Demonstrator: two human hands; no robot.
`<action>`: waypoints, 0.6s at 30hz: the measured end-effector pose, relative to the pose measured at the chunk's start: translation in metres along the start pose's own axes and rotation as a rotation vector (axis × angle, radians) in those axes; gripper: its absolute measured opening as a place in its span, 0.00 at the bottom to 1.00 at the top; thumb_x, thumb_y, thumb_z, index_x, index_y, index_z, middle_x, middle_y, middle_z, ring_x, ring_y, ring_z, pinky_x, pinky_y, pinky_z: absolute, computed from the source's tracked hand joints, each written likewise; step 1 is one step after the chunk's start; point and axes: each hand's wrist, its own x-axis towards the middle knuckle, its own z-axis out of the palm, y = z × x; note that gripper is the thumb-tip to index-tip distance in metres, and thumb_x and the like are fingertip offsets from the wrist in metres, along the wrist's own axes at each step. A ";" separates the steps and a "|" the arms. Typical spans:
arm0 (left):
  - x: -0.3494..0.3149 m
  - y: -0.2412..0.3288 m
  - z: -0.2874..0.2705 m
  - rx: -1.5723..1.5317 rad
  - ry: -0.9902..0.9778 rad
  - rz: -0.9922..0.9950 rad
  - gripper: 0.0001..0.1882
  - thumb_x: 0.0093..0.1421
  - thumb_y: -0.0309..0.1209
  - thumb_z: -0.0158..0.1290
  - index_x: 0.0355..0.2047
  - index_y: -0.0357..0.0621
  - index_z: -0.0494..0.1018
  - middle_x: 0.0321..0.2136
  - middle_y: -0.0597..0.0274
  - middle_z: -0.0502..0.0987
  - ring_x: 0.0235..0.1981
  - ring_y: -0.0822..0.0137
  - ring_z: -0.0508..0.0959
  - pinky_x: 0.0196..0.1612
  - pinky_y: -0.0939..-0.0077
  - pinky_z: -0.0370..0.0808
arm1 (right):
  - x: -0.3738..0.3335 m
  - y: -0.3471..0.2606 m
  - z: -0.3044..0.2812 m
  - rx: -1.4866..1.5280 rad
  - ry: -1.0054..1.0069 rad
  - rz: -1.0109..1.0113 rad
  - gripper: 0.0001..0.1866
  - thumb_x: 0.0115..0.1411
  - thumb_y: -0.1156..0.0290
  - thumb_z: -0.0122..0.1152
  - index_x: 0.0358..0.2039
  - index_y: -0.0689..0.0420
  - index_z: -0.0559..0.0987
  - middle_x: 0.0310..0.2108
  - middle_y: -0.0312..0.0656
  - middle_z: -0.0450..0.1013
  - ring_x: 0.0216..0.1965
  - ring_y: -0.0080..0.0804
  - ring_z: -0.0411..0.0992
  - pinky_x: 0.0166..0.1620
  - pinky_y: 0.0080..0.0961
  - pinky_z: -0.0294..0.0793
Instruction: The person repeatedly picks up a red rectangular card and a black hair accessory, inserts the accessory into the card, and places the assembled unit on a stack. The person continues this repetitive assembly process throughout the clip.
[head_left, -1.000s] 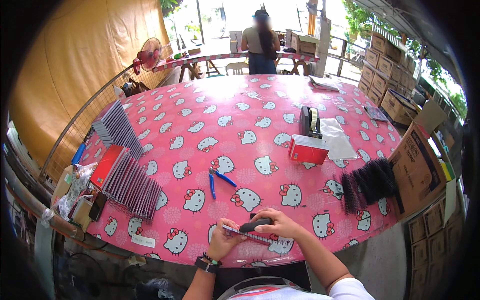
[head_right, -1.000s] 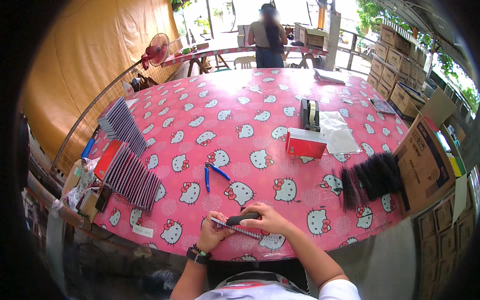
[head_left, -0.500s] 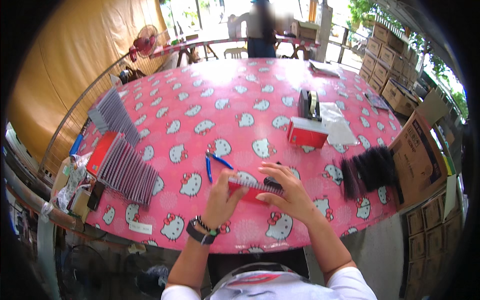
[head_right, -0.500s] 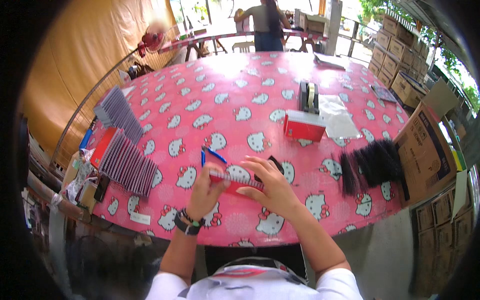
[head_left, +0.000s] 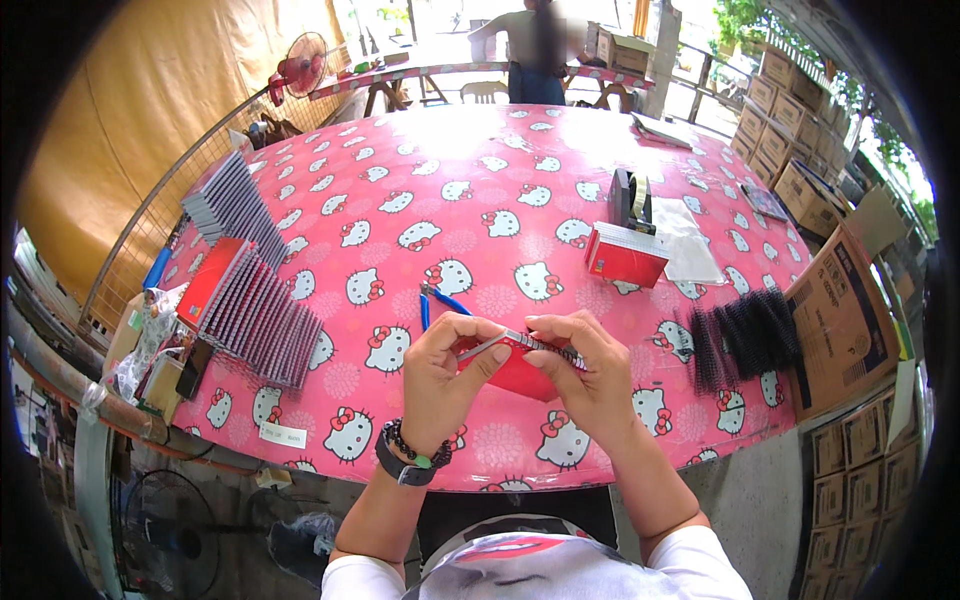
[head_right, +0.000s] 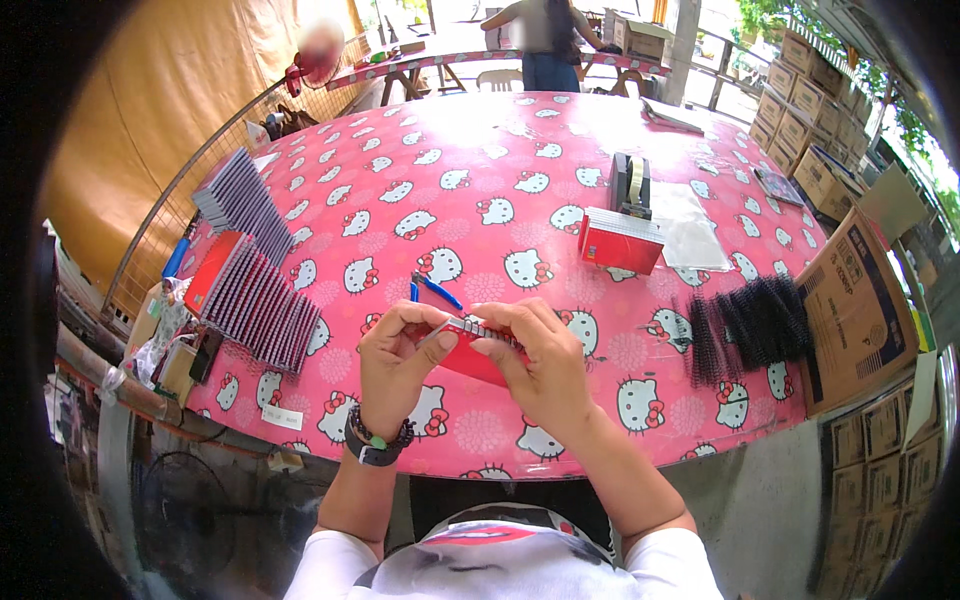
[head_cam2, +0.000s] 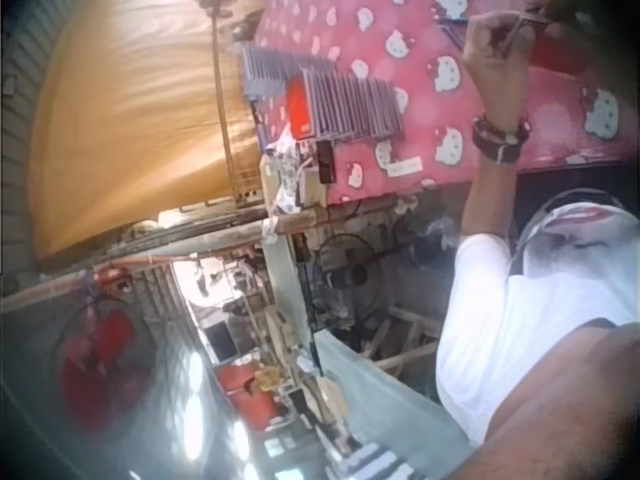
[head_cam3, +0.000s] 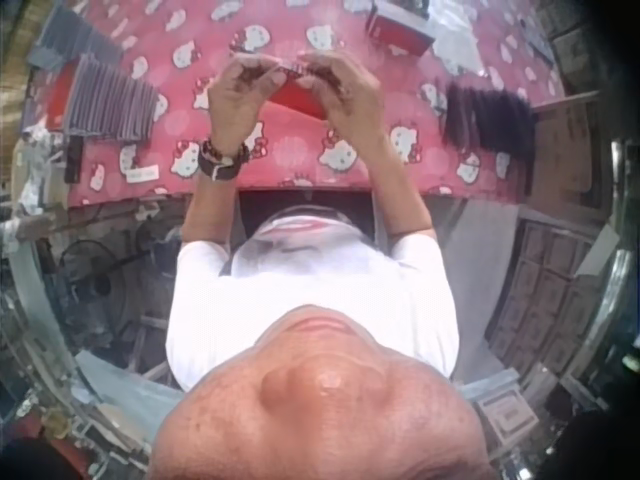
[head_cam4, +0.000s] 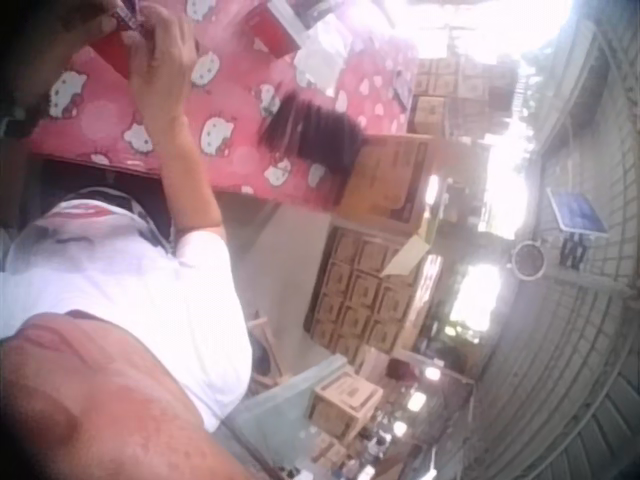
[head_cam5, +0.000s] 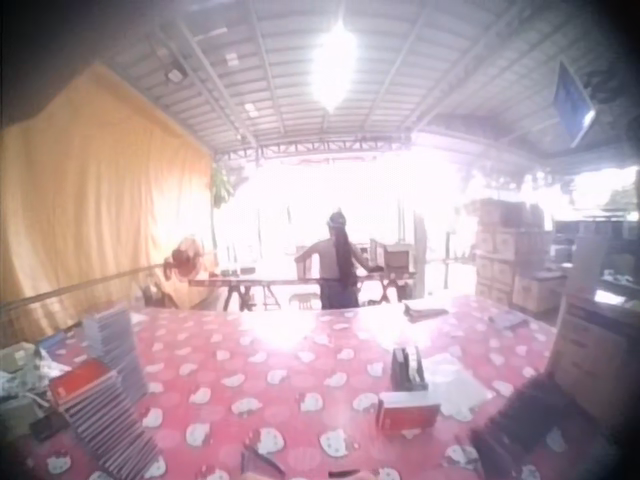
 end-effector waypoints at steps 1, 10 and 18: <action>0.000 -0.003 0.000 -0.002 0.005 0.005 0.09 0.54 0.20 0.60 0.36 0.34 0.74 0.33 0.62 0.76 0.36 0.74 0.76 0.41 0.79 0.74 | -0.001 0.001 0.000 -0.011 -0.034 0.006 0.20 0.53 0.73 0.65 0.47 0.59 0.75 0.36 0.49 0.73 0.38 0.41 0.73 0.40 0.31 0.73; -0.004 0.002 0.009 0.173 -0.098 0.107 0.09 0.51 0.20 0.61 0.34 0.38 0.76 0.32 0.60 0.78 0.34 0.71 0.79 0.37 0.79 0.77 | -0.007 -0.011 -0.001 -0.057 -0.346 0.104 0.44 0.46 0.59 0.73 0.58 0.66 0.63 0.49 0.54 0.70 0.49 0.49 0.71 0.49 0.36 0.72; -0.009 -0.002 0.004 0.104 -0.102 0.072 0.08 0.51 0.20 0.60 0.33 0.37 0.76 0.32 0.59 0.78 0.33 0.71 0.79 0.36 0.79 0.76 | -0.011 -0.005 0.000 0.023 -0.057 0.011 0.22 0.48 0.70 0.71 0.44 0.60 0.76 0.38 0.45 0.73 0.36 0.37 0.73 0.37 0.28 0.74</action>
